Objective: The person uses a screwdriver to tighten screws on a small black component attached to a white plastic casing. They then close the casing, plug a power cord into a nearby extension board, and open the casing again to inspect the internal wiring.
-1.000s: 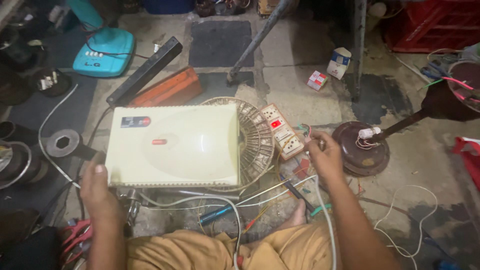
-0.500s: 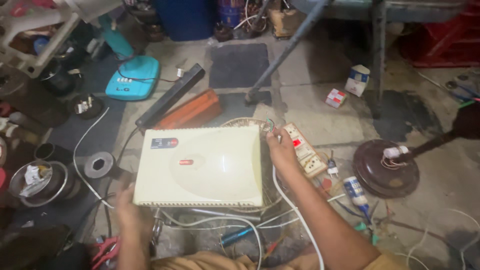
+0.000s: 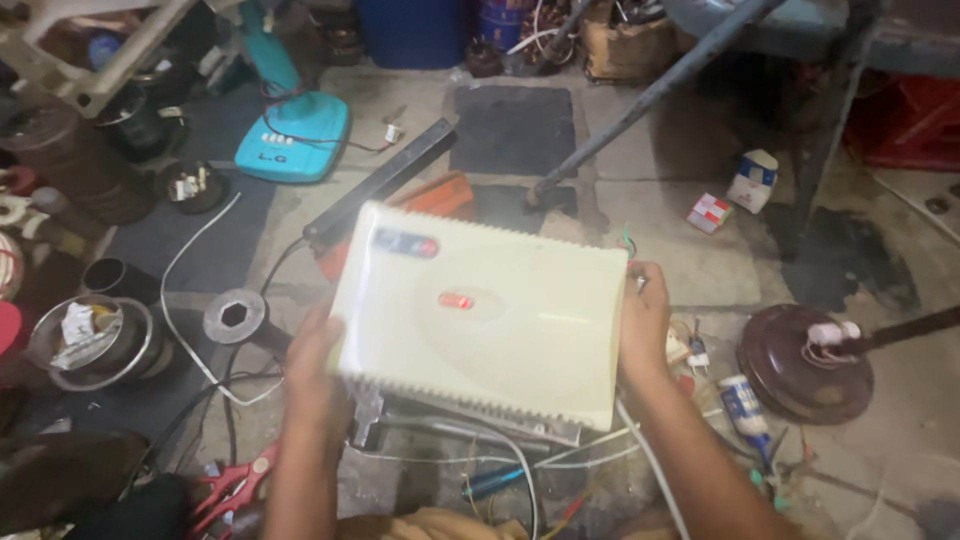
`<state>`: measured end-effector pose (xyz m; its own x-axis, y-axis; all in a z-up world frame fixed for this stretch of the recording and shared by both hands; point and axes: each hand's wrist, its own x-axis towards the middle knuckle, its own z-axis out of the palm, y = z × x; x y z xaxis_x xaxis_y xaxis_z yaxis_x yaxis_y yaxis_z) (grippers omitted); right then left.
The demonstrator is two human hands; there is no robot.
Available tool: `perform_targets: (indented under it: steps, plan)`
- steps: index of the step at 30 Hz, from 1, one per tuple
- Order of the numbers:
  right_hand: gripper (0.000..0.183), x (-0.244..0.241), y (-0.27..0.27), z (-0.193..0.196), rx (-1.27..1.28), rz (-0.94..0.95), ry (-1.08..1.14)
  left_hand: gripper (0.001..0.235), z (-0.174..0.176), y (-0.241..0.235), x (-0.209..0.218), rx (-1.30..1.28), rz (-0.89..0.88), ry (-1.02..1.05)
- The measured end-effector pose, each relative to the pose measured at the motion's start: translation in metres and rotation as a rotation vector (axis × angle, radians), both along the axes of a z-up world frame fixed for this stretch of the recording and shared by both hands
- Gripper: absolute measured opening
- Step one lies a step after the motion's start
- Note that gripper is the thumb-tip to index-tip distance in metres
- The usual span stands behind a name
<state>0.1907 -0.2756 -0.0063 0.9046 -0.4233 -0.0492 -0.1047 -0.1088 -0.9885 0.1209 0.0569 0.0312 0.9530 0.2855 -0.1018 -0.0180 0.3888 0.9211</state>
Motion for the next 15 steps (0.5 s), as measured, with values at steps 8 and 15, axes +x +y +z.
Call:
perform_targets:
  steps: [8, 15]
  plan:
    - [0.018, -0.009, -0.023, -0.023, -0.264, -0.017, -0.085, 0.058, -0.027, 0.01, 0.053, -0.074, -0.195, 0.093]
    - [0.021, -0.039, -0.058, -0.005, 0.217, -0.007, 0.155, 0.052, -0.024, 0.018, 0.044, 0.38, -0.07, -0.057]
